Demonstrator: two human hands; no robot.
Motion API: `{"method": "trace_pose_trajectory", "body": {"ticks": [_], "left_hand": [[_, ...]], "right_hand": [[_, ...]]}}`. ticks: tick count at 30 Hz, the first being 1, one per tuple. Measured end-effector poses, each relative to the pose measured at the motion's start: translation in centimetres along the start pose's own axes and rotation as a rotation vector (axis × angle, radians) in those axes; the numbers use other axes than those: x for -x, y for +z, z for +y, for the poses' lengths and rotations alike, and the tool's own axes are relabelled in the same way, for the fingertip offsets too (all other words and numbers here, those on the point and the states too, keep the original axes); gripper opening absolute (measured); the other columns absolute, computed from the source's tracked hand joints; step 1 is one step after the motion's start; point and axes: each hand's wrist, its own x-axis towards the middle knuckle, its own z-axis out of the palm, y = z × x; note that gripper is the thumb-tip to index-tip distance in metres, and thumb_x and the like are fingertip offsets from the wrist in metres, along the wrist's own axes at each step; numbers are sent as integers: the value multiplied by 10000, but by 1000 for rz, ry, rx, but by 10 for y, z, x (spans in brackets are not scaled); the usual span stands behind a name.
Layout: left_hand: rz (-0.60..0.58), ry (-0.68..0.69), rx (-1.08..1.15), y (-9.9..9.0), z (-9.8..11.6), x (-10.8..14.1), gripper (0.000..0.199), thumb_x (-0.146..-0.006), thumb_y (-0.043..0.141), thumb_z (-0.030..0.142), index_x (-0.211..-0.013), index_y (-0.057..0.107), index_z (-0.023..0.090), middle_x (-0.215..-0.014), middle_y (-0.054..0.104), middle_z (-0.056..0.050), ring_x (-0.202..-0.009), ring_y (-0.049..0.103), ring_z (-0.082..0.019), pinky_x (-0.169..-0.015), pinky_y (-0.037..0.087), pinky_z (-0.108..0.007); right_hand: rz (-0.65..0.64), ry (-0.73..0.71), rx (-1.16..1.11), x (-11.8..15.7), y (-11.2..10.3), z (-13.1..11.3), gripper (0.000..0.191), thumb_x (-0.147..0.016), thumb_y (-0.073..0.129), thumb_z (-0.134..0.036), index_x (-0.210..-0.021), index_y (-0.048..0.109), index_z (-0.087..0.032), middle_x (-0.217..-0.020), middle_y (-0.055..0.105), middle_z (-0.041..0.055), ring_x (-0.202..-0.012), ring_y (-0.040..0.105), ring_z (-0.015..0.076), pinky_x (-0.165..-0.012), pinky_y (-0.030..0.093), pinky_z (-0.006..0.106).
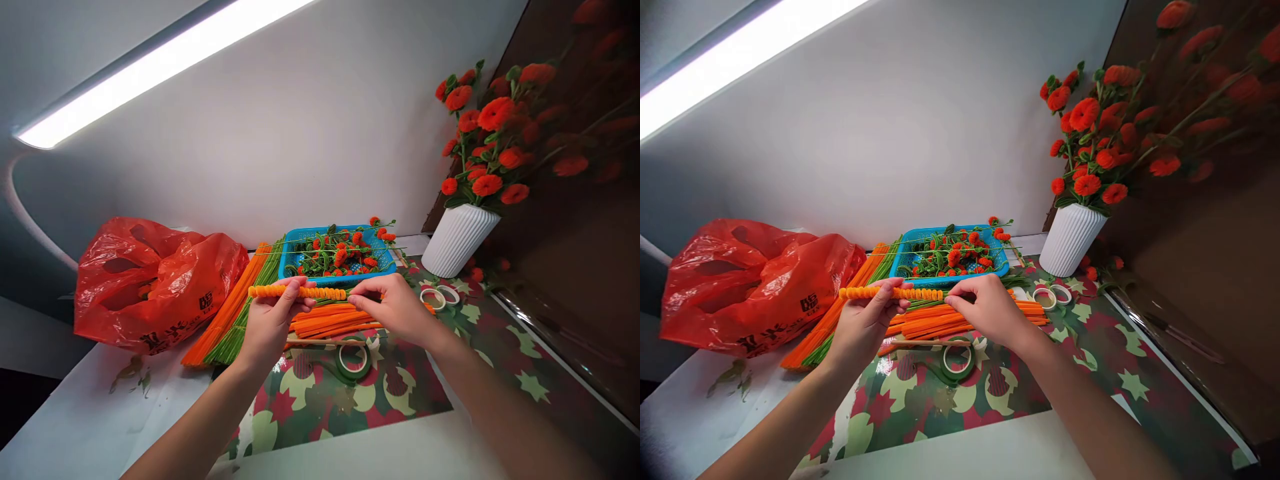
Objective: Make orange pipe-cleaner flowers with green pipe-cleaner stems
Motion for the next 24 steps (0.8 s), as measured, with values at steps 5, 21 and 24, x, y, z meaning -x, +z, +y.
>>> {"method": "trace_pose_trajectory", "body": {"ticks": [5,21,24], "left_hand": [[-20,-8,-40,1,-2,3,263,-687,796,348,-821,737,129,-769,729,-44,-554,650,-94,-587,559,-187],[30,8,20,-1,4,-1,268,-645,825,338,-793,742,130,-745,733,-41,-536,636,-78,-560,553,-162],[14,2,7,-1,3,0,267,-653,818,343,-796,742,130,-741,735,-46,-543,641,-86,-573,557,-173]], "right_hand": [[-11,1,-14,1,-1,-2,219,-844,572,-274,-702,695,-161,-691,683,26,-644,587,154,-549,396,242],[-98,29,27,0,-17,4,220,-856,549,-305,-731,681,-181,-693,666,10,-617,549,131,-553,396,233],[-91,19,67,0,-17,3,222,-860,534,-284,-711,660,-177,-690,663,14,-625,553,135,-560,392,238]]}}
